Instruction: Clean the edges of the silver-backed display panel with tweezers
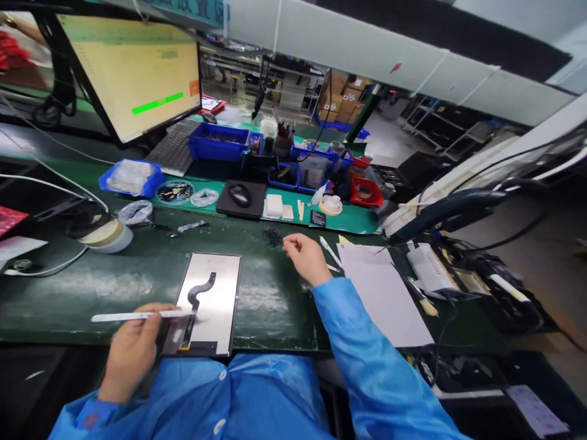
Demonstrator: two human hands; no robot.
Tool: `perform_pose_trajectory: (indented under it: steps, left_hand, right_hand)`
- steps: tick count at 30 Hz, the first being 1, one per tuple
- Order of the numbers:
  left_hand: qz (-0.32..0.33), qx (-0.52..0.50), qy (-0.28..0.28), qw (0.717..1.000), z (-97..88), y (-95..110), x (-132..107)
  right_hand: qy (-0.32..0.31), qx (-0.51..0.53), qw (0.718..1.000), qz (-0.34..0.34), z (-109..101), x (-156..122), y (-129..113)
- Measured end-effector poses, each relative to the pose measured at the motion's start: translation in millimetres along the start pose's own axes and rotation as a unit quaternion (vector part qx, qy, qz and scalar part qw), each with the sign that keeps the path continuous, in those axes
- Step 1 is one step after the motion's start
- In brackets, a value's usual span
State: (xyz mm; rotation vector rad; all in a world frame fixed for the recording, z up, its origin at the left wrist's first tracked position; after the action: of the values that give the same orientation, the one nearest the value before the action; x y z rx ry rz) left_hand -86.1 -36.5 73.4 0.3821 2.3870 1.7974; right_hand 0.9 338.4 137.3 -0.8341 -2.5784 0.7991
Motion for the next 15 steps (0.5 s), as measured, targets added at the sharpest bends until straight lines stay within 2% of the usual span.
perform_pose_trajectory:
  steps: [1,3,4,6,7,9,11,13,15]
  left_hand:
    - [0.021,0.011,-0.068,0.997,13.4,13.1,-12.5]
    - [0.048,0.004,-0.22,0.974,46.3,38.4,-41.0]
    - [0.049,0.019,-0.278,0.959,61.5,47.4,-53.5]
    - [0.042,0.042,-0.349,0.935,86.6,59.8,-70.9]
    - [0.035,0.044,-0.371,0.927,96.9,63.6,-76.6]
    - [0.012,0.049,-0.397,0.916,112.4,65.2,-84.6]
    - [-0.008,0.077,-0.408,0.91,122.9,60.7,-91.2]
    - [-0.01,0.124,-0.422,0.898,131.4,54.4,-99.1]
    - [0.002,0.178,-0.442,0.879,138.3,49.5,-106.0]
  right_hand:
    - [-0.018,0.028,0.999,-0.017,-1.8,-20.0,-10.9]
    - [-0.069,0.111,0.983,-0.132,-6.2,-61.3,-47.4]
    - [-0.081,0.121,0.97,-0.196,-10.7,-80.4,-64.8]
    - [-0.065,0.116,0.95,-0.284,-21.5,-108.5,-87.7]
    - [-0.057,0.106,0.949,-0.291,-23.2,-116.6,-90.9]
    - [-0.078,0.105,0.963,-0.237,-15.0,-125.6,-83.2]
    - [-0.158,0.158,0.964,-0.146,8.3,-137.9,-67.9]
    - [-0.231,0.233,0.941,-0.08,32.7,-156.1,-57.7]
    - [-0.26,0.283,0.922,-0.037,49.4,-171.3,-50.7]
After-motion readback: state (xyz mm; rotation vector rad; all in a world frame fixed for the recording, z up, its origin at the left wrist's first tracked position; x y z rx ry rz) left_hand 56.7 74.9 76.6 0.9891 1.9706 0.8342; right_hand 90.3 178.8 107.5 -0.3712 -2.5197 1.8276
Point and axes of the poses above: each hand's wrist, its own x-axis towards the middle knuckle, its own z-axis out of the palm, y = z × x, the point moved 8 cm from there along x, towards the middle knuckle, and after that the axes turned 6 degrees about y, right-handed, at the moved point
